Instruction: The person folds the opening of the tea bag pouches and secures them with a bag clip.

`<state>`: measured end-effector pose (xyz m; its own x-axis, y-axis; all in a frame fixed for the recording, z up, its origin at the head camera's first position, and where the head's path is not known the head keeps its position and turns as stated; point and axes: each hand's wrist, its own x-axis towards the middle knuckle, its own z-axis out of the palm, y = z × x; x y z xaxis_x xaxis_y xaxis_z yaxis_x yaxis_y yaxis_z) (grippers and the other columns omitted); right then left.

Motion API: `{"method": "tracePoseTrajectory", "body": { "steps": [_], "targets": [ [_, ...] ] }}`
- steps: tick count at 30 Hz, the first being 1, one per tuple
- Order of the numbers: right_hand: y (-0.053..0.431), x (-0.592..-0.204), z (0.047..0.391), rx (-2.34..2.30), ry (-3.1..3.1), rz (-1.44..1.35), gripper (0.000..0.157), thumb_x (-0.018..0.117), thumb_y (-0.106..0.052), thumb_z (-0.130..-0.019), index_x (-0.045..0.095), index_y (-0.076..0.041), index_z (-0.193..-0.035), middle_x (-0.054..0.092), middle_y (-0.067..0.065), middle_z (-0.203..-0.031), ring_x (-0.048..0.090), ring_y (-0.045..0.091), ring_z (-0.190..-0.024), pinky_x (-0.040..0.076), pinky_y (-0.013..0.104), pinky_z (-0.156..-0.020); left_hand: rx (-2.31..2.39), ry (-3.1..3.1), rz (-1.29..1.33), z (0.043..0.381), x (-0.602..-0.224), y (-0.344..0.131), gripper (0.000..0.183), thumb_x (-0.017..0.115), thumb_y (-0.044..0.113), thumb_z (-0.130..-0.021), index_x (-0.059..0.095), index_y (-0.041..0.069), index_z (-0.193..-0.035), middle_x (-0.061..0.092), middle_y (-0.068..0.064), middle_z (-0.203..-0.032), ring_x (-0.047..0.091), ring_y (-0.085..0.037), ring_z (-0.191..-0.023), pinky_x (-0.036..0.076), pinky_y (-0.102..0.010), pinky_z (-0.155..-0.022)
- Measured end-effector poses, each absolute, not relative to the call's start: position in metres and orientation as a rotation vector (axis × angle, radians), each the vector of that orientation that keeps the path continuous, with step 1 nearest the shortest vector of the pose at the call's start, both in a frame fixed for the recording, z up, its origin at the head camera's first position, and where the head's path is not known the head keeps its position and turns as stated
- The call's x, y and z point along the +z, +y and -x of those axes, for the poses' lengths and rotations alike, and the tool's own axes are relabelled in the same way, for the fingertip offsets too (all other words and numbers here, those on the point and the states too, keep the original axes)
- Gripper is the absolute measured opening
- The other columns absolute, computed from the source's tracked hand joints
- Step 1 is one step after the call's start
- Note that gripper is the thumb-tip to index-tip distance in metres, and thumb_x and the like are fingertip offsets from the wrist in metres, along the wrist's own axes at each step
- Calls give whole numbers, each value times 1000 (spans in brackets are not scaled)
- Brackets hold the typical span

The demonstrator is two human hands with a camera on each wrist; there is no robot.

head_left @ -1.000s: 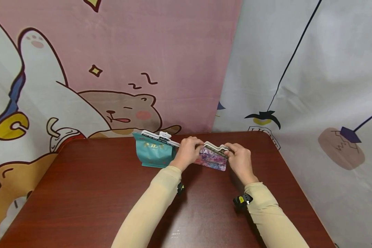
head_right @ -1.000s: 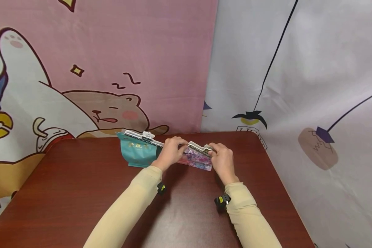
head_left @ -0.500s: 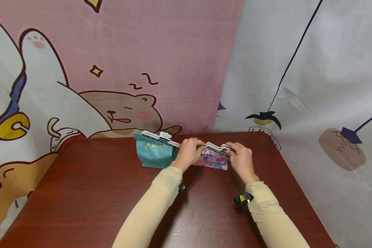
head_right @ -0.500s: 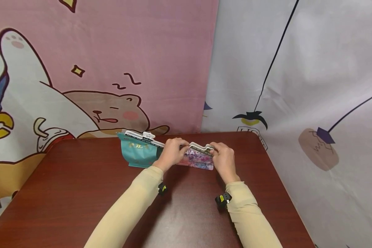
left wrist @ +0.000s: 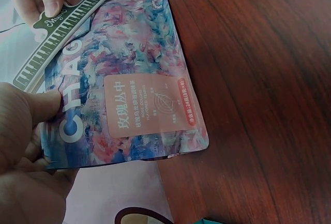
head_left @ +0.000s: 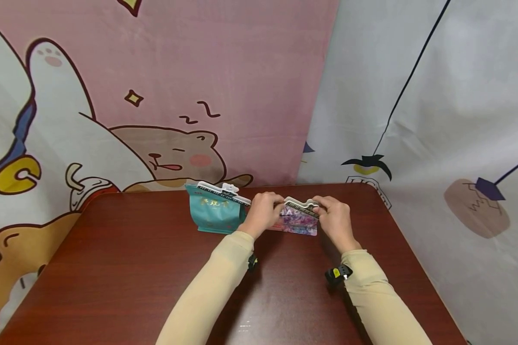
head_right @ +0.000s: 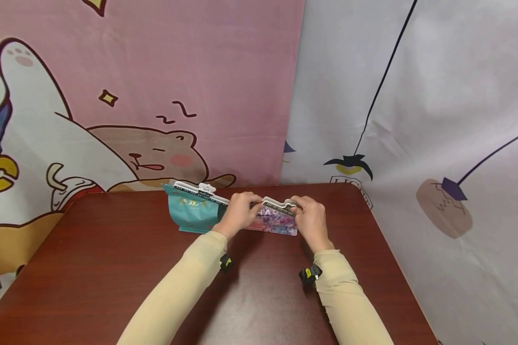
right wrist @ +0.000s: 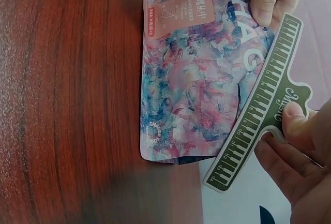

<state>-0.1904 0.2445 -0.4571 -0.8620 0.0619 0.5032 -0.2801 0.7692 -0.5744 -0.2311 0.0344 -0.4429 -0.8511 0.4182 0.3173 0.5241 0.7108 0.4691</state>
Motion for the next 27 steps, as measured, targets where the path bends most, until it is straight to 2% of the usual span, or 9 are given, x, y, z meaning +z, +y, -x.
{"method": "tracePoseTrajectory", "body": {
  "steps": [6,27],
  "targets": [
    [245,-456,191,931,-2481,-146,21,78,7,-86,80,-3,-104,77,16,-99,70,34,-84,56,50,-74,-839,-2742,755,231,-443,34,15,71,15,-99,81,11,-109,77,-4,-104,71,-24,-98,56,-38,-90],
    [248,-454,190,923,-2529,-185,22,75,7,-88,77,-1,-109,75,20,-107,71,38,-96,56,54,-83,-886,-2731,767,230,-446,34,16,71,16,-99,81,10,-110,77,-6,-105,71,-24,-98,57,-37,-89]
  ]
}}
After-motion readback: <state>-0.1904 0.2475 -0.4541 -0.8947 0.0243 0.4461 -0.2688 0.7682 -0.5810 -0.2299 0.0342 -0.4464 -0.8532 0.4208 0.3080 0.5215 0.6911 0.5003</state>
